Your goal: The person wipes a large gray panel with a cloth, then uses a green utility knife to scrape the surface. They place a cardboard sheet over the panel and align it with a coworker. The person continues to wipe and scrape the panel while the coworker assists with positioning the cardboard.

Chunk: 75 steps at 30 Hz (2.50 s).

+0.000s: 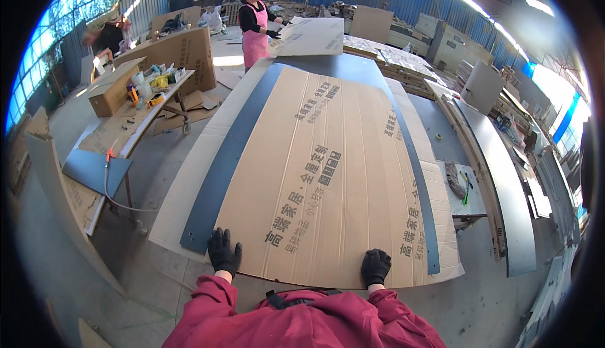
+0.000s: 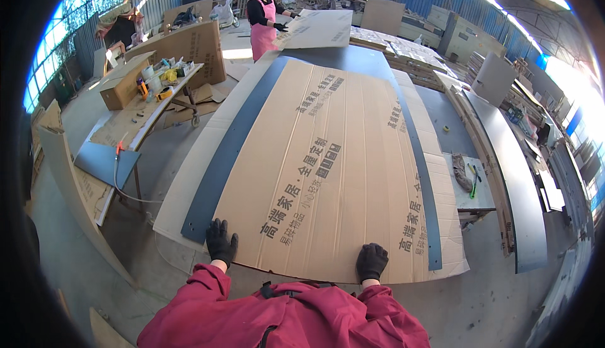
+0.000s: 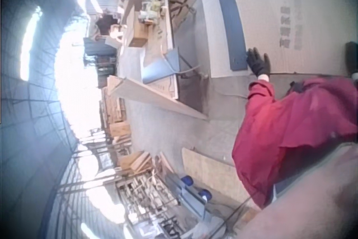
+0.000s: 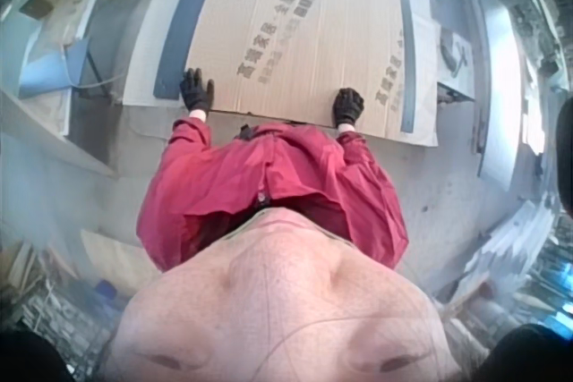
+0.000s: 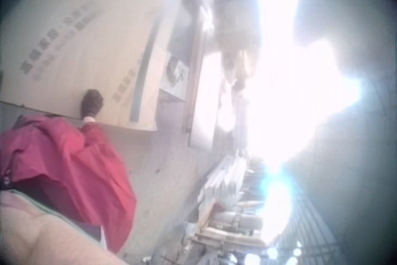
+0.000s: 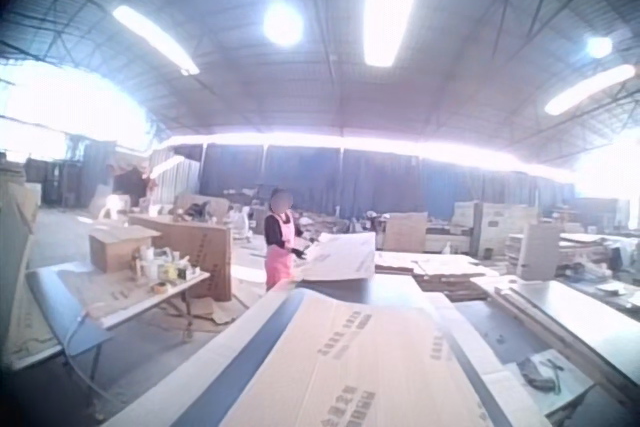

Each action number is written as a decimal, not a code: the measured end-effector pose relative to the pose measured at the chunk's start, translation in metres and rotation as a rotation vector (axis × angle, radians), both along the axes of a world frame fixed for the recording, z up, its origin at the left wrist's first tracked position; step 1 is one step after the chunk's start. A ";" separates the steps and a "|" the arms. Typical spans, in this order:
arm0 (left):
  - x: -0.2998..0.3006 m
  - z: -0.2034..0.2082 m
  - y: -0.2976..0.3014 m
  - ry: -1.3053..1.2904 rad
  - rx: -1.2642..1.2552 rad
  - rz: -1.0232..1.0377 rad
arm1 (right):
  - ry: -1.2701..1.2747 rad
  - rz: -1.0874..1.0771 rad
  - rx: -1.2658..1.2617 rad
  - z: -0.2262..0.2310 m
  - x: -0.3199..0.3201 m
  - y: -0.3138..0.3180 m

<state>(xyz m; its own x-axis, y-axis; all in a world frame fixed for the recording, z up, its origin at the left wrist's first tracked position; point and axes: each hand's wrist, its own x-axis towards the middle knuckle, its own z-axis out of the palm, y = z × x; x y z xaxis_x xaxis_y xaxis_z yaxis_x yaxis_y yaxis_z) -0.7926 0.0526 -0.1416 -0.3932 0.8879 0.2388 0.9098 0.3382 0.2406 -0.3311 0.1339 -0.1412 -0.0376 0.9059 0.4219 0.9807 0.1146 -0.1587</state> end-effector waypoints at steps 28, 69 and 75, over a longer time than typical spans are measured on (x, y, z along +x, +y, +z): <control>0.001 0.004 0.001 0.043 -0.011 0.005 | 0.111 0.044 0.110 0.007 -0.004 -0.004; 0.002 0.004 0.001 0.039 0.015 0.000 | 0.114 0.034 0.104 0.005 -0.004 -0.005; 0.001 0.002 0.001 0.054 0.011 0.001 | 0.121 0.039 0.104 0.005 -0.004 -0.005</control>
